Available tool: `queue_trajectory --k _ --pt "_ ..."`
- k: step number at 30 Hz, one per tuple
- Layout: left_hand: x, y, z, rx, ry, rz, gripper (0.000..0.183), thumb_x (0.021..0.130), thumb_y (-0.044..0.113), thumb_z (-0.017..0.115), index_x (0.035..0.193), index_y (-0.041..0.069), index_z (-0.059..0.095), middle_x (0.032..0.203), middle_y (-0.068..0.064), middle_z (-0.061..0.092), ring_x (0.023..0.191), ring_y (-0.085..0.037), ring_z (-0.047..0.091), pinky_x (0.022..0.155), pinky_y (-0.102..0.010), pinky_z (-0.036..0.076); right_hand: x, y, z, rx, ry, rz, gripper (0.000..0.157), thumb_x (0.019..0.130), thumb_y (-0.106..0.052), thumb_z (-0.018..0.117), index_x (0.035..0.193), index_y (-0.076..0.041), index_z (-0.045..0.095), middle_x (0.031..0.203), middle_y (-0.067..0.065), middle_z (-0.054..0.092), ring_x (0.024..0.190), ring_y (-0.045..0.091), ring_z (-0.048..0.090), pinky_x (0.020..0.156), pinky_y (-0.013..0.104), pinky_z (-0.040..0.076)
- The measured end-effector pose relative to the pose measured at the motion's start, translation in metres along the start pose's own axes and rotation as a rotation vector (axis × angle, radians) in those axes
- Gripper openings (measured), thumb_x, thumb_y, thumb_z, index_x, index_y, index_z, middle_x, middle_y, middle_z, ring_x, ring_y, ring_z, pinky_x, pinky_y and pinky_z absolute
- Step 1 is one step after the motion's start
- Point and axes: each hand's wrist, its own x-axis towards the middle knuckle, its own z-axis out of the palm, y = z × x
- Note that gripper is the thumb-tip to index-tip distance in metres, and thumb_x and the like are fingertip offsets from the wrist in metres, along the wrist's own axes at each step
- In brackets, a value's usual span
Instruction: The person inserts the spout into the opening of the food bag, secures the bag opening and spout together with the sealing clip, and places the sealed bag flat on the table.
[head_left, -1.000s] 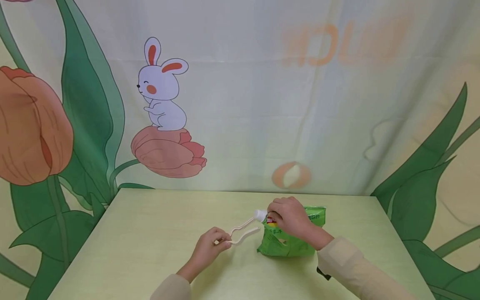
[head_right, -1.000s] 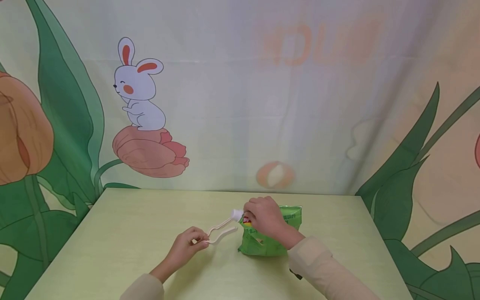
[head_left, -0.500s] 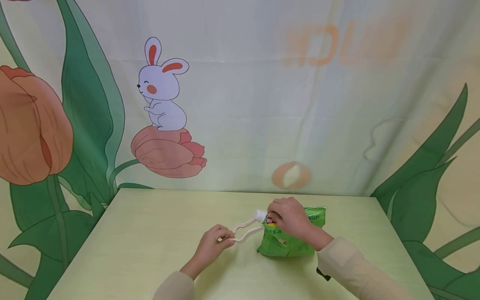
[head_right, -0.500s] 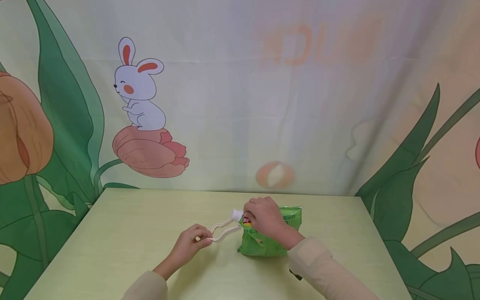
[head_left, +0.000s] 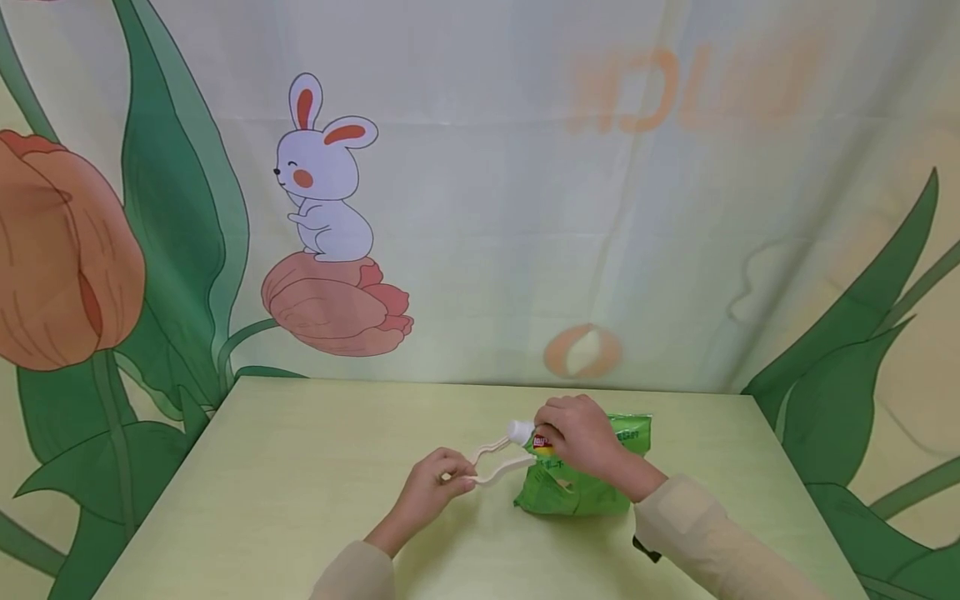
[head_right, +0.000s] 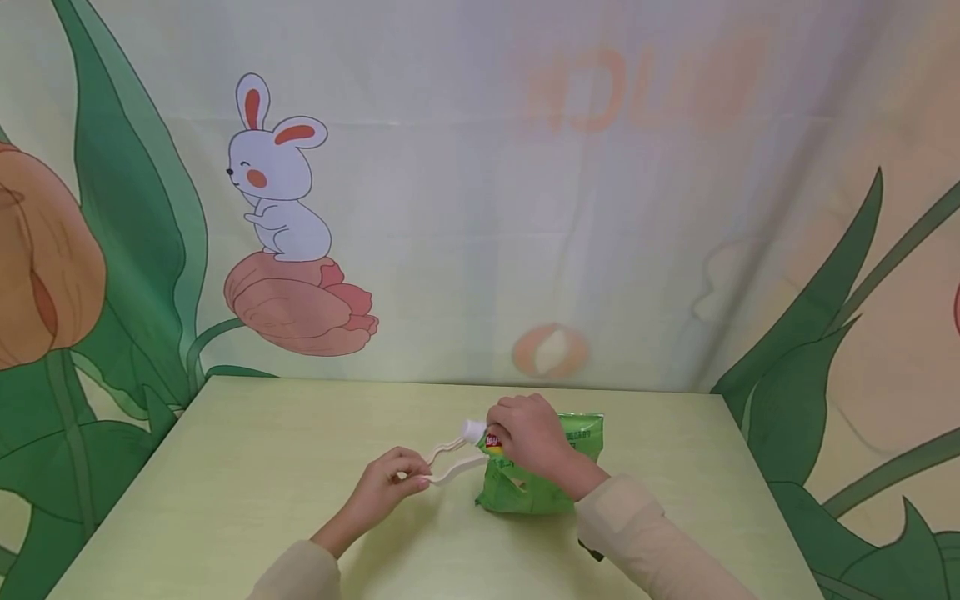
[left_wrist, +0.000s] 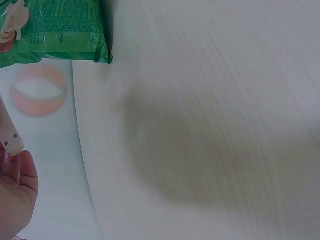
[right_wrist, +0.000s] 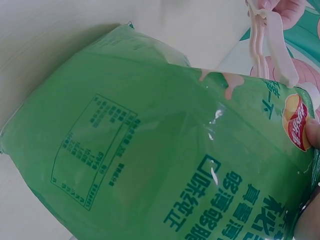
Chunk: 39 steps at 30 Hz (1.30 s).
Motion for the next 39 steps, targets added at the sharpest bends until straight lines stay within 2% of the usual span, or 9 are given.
queue_trajectory --k 7,21,28,39 --pt "0.004 0.002 0.007 -0.056 -0.001 -0.006 0.009 0.075 0.015 0.067 0.081 0.009 0.067 0.096 -0.007 0.059 0.083 -0.016 0.054 0.065 -0.018 0.046 0.0 0.001 0.0 0.004 0.007 -0.007 0.009 0.074 -0.009 0.069 0.071 -0.017 0.065 0.069 -0.007 0.061 0.062 0.008 0.056 0.061 0.026 0.043" --pt "0.011 0.001 0.019 -0.087 0.004 -0.007 0.01 0.076 0.014 0.067 0.083 0.007 0.067 0.098 -0.006 0.06 0.084 -0.013 0.053 0.066 -0.019 0.046 0.0 0.001 0.001 -0.002 0.004 -0.005 0.009 0.074 -0.009 0.068 0.072 -0.017 0.065 0.07 -0.007 0.062 0.063 0.008 0.056 0.062 0.027 0.044" --pt "0.013 0.007 0.022 -0.115 0.006 -0.03 0.009 0.076 0.015 0.066 0.084 0.01 0.067 0.1 -0.004 0.061 0.084 -0.01 0.053 0.066 -0.018 0.045 0.0 0.002 0.002 -0.006 0.018 -0.014 0.009 0.073 -0.01 0.069 0.071 -0.018 0.065 0.068 -0.008 0.061 0.062 0.007 0.055 0.061 0.026 0.044" --pt "0.016 0.014 0.026 -0.155 0.022 -0.018 0.011 0.077 0.014 0.066 0.084 0.005 0.067 0.101 -0.008 0.062 0.087 -0.014 0.054 0.064 -0.017 0.046 0.001 0.001 0.001 0.002 -0.001 -0.016 0.006 0.074 -0.015 0.069 0.071 -0.017 0.065 0.069 -0.007 0.061 0.063 0.008 0.055 0.062 0.027 0.044"
